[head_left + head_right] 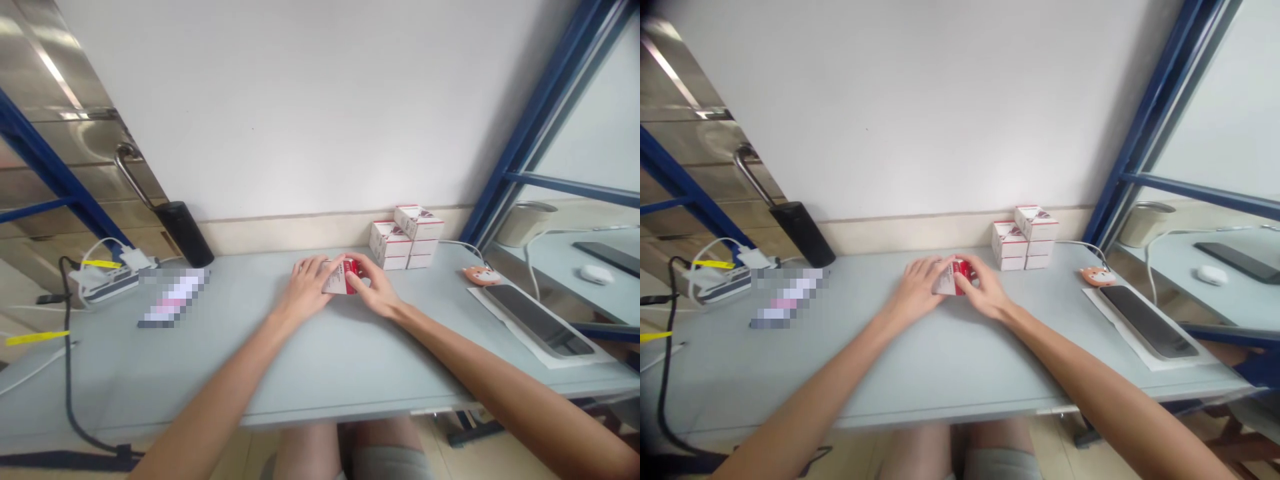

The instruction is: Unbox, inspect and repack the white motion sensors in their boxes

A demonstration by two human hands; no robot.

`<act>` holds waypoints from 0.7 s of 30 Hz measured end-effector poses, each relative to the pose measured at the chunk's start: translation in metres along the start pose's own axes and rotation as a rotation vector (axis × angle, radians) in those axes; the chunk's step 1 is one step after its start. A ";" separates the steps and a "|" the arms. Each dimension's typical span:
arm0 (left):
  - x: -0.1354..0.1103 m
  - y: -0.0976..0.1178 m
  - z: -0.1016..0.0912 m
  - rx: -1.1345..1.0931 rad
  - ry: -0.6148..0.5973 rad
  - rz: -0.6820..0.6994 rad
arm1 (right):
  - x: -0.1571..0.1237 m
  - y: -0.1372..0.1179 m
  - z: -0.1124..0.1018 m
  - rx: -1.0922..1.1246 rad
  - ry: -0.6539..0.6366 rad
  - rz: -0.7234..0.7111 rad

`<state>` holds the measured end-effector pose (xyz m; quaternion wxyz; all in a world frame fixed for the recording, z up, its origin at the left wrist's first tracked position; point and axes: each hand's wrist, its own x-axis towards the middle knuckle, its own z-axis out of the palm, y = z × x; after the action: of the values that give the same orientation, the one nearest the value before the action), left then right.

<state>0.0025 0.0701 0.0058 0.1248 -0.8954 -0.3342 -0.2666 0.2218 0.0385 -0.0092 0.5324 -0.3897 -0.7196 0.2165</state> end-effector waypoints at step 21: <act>-0.005 0.000 0.014 -0.046 0.293 0.165 | 0.003 -0.010 -0.013 -0.175 0.181 -0.126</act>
<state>0.0049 0.0729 -0.0092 0.1730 -0.8739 -0.2317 -0.3907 0.2299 0.0335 0.0044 0.5715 -0.4064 -0.7080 0.0830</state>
